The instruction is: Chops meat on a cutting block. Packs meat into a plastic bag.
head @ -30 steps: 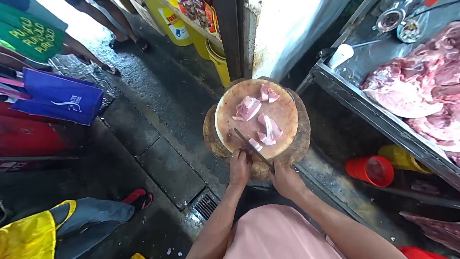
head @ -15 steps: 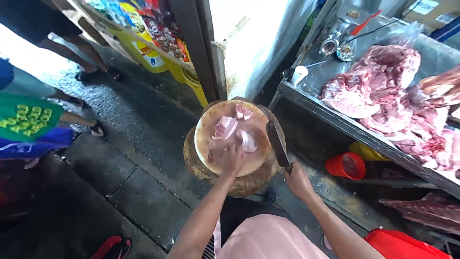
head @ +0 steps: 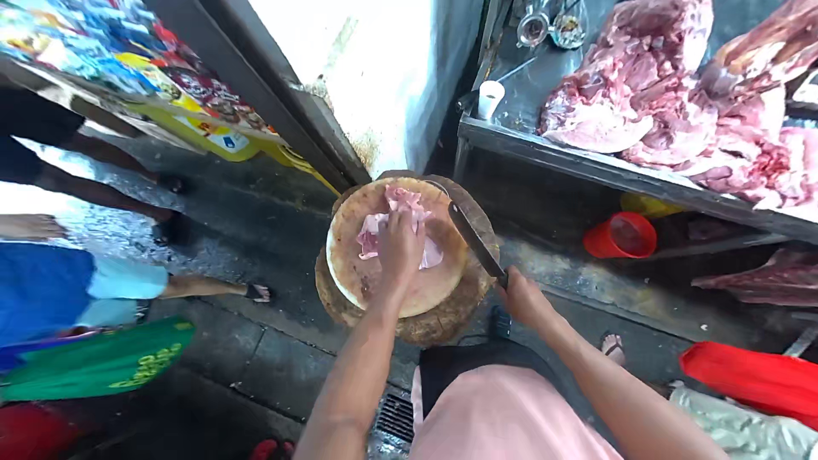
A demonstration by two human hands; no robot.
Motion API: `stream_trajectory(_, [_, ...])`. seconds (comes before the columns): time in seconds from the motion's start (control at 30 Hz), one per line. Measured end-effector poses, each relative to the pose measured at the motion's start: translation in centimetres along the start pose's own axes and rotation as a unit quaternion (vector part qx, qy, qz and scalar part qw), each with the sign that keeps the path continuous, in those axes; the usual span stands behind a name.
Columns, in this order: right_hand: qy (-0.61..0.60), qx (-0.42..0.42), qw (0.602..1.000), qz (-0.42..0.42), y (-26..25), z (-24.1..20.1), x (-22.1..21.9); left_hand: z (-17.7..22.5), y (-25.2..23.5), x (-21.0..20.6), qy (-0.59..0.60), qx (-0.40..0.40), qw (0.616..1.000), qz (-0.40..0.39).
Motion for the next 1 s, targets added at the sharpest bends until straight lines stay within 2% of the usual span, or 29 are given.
stream_trajectory(0.1, [-0.013,0.017,1.000,0.002,-0.5,0.2,-0.5,1.1,4.2,-3.5,0.022,0.172,0.984,-0.042])
stream_trajectory(0.17, [-0.007,0.026,1.000,-0.002,-1.0,-0.1,-0.4,1.5,4.1,-6.9,-0.011,0.208,0.978,-0.032])
stream_trajectory(0.23, [0.015,0.031,0.999,-0.010,-1.2,-0.1,0.3,0.9,3.9,-8.1,-0.011,0.218,0.976,-0.015])
stream_trajectory(0.3, [0.035,0.040,0.999,-0.006,-1.4,0.2,1.2,-0.7,5.0,-7.1,0.030,0.222,0.974,-0.021])
stream_trajectory(0.37, [0.063,0.048,0.997,0.016,-1.1,0.4,1.5,-2.7,7.4,-4.7,0.041,0.209,0.976,-0.053])
stream_trajectory(0.43, [0.102,0.063,0.993,0.018,0.1,0.2,1.2,-4.7,10.5,-4.3,0.065,0.175,0.978,-0.092])
stream_trajectory(0.53, [0.109,0.125,0.986,-0.014,2.4,-2.8,1.9,-6.0,13.9,-4.8,0.081,0.149,0.982,-0.088])
stream_trajectory(0.6, [0.098,0.196,0.976,-0.016,4.7,-6.5,3.1,-5.8,15.1,-4.1,0.091,0.174,0.977,-0.079])
stream_trajectory(0.67, [0.058,0.289,0.955,0.015,7.6,-10.2,4.3,-6.0,16.8,-4.0,0.118,0.204,0.971,-0.049])
stream_trajectory(0.77, [-0.031,0.412,0.907,0.083,11.1,-15.0,5.3,-6.9,19.2,-4.6,0.156,0.207,0.964,0.062])
stream_trajectory(0.83, [-0.047,0.444,0.889,0.100,11.7,-16.2,3.7,-6.8,20.0,-5.7,0.175,0.207,0.957,0.108])
stream_trajectory(0.9, [0.046,0.392,0.916,0.068,9.3,-15.1,-0.1,-6.3,19.8,-6.2,0.166,0.213,0.955,0.125])
stream_trajectory(0.93, [0.137,0.327,0.935,0.027,7.1,-13.9,-2.5,-6.1,19.6,-6.3,0.156,0.223,0.954,0.125])
stream_trajectory(1.0, [0.266,0.205,0.941,-0.043,3.6,-11.0,-6.0,-5.9,19.4,-6.7,0.144,0.243,0.953,0.110])
Point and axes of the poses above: each hand's wrist, its own y-axis away from the middle knuckle, its own x-axis out of the back of the hand, z = x × y, the point moved 5 cm from there along -y, towards the middle knuckle, and after that the axes turned 9 degrees about -x, right-handed, at the moved point
